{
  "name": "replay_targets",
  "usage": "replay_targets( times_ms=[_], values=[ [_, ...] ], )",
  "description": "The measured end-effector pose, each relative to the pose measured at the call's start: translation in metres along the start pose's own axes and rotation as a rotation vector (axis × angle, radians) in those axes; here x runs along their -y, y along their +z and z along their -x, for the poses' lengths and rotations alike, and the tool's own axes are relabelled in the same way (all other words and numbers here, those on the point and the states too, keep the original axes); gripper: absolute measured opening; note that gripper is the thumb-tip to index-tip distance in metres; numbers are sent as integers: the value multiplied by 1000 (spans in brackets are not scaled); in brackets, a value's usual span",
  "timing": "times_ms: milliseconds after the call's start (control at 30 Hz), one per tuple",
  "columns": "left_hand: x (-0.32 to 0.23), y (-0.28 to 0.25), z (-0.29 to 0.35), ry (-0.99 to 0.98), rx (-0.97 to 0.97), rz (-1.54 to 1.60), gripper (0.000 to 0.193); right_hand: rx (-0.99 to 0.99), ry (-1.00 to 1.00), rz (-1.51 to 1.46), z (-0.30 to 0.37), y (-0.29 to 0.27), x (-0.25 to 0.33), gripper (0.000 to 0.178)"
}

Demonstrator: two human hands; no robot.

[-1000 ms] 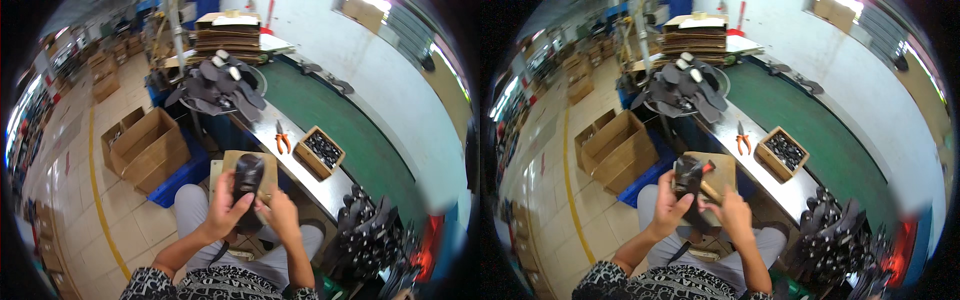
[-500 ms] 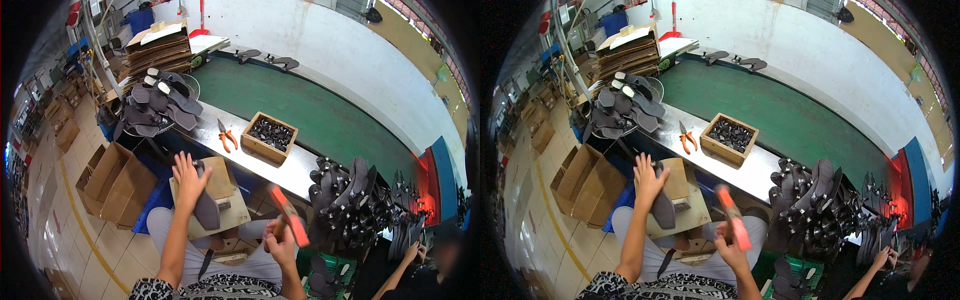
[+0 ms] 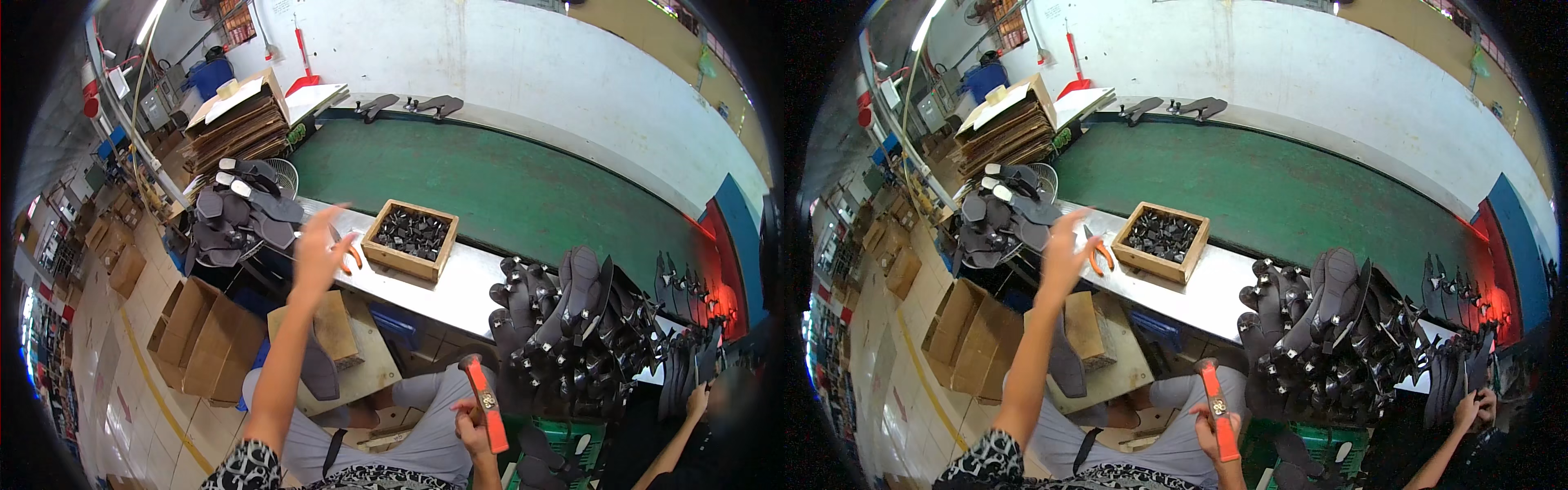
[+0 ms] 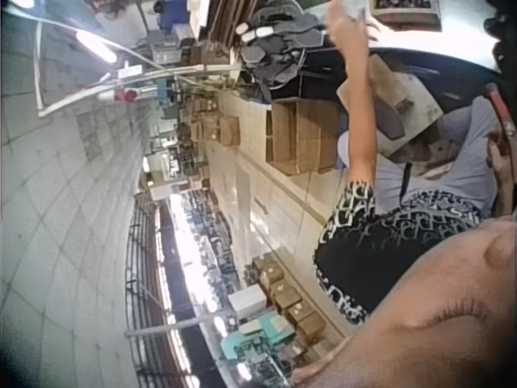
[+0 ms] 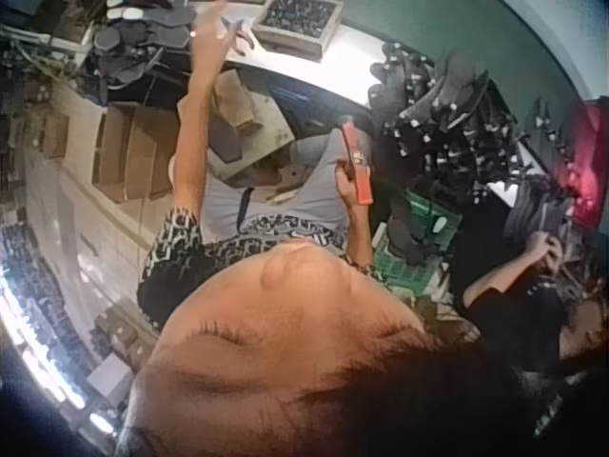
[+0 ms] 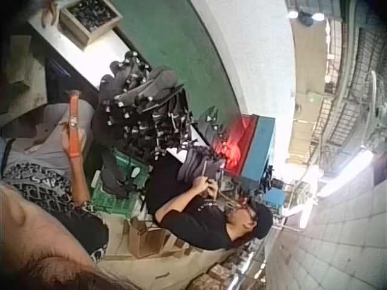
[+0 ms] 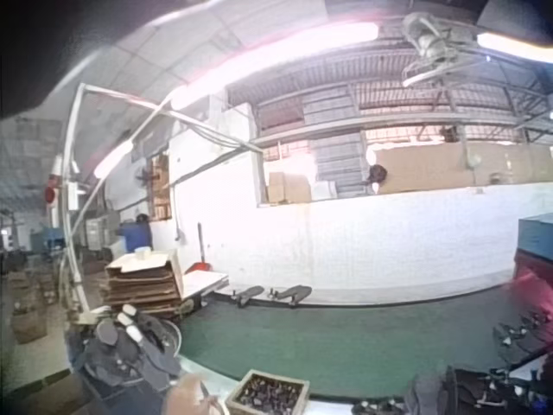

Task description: Assembling sandals by pinning and hammering the upper to the sole.

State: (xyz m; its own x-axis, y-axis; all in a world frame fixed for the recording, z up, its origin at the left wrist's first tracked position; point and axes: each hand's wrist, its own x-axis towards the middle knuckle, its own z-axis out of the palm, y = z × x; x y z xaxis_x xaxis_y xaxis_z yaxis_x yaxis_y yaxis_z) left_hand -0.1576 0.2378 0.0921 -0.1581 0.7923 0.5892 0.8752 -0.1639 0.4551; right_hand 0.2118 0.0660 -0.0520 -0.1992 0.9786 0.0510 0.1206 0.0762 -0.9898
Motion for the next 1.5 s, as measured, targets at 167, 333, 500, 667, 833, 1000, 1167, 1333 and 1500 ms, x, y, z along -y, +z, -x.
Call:
replay_targets(
  times_ms=[167, 333, 500, 667, 833, 1000, 1167, 1333, 1500],
  values=[
    [50, 127, -70, 608, 356, -685, 7, -16, -61, 42, -26, 13, 29, 14],
    [43, 107, -83, 647, 496, -608, 12, -128, -119, -89, -8, 17, 17, 15],
    [30, 67, -45, 191, 268, 224, 17, -39, -97, -86, -25, 14, 41, 16],
    [-80, -30, 45, 28, 333, 590, 17, 29, -139, -349, -54, 26, 118, 35],
    [-117, -104, 113, -131, 369, 880, 15, 208, -161, -435, -66, 69, 190, 32],
    [-112, -152, 145, -88, 133, 570, 12, 383, -424, -204, -66, 118, 203, 23],
    [-84, -177, 167, -89, 42, 501, 18, 467, -242, -317, -56, 155, 214, 15],
    [-67, -177, 182, -210, -53, 570, 16, 454, -295, -375, -57, 181, 201, 15],
    [-51, -174, 184, -205, -90, 683, 15, 456, -180, -363, -59, 191, 187, 15]
  ],
)
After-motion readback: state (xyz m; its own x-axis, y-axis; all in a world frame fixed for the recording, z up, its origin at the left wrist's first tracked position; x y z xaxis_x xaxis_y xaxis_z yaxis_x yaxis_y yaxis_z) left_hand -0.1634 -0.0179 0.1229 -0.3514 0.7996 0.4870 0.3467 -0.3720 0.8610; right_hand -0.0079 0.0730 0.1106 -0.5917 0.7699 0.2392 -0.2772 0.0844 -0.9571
